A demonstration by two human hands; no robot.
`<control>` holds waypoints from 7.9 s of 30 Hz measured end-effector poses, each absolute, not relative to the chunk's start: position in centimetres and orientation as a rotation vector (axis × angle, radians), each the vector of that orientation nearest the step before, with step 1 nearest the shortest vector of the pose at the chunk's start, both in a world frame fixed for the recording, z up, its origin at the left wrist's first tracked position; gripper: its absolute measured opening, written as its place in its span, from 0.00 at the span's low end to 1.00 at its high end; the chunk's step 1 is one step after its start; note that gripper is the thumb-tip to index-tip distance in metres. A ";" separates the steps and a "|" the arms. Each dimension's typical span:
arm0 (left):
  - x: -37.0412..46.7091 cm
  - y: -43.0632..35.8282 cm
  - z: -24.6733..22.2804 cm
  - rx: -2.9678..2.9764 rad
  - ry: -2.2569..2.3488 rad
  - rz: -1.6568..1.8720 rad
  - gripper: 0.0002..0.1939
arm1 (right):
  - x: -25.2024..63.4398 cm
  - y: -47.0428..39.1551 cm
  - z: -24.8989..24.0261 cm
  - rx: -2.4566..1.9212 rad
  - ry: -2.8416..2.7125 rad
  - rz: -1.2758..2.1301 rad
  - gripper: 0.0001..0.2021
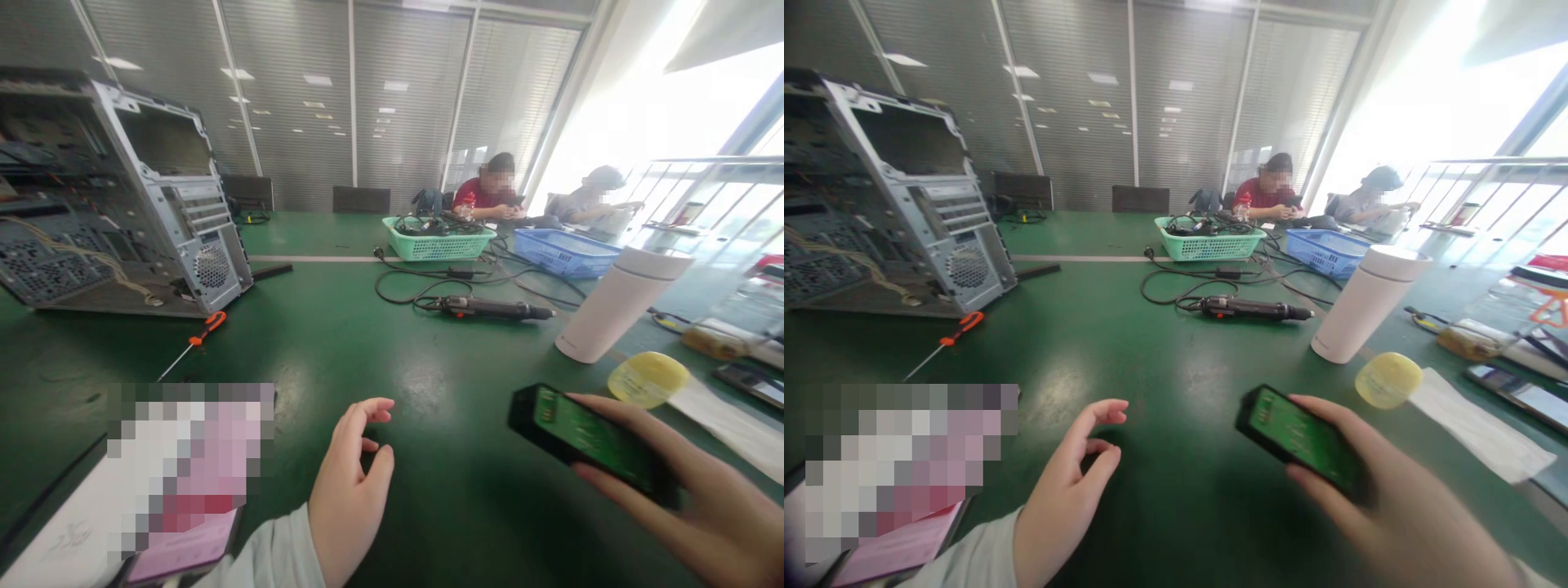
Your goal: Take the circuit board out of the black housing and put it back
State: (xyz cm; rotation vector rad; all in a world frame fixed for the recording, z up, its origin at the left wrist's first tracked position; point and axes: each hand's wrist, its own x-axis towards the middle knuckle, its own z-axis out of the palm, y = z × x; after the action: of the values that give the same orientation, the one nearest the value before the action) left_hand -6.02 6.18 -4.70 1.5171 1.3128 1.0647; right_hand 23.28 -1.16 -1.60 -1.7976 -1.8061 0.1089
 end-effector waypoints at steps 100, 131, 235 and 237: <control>-6.0 5.7 -3.8 1.876 1.108 1.092 0.17 | 14.9 6.0 -1.4 -1.119 -2.183 0.625 0.17; -6.2 6.5 -3.8 1.409 1.033 1.018 0.10 | 14.5 5.3 -0.9 -1.224 -1.840 1.034 0.17; -6.1 7.5 -4.7 0.887 1.022 1.211 0.13 | 18.4 3.1 -1.7 -1.540 -1.856 -0.079 0.17; -6.1 8.0 -4.9 0.860 0.997 1.198 0.16 | 21.9 1.5 -2.1 -1.664 -1.875 -0.212 0.22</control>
State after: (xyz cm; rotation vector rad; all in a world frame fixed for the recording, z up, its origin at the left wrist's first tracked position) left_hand -6.13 7.98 -4.92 0.8599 0.9971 1.1976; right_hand 21.87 1.52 -2.07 -1.6641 -1.8750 -0.2117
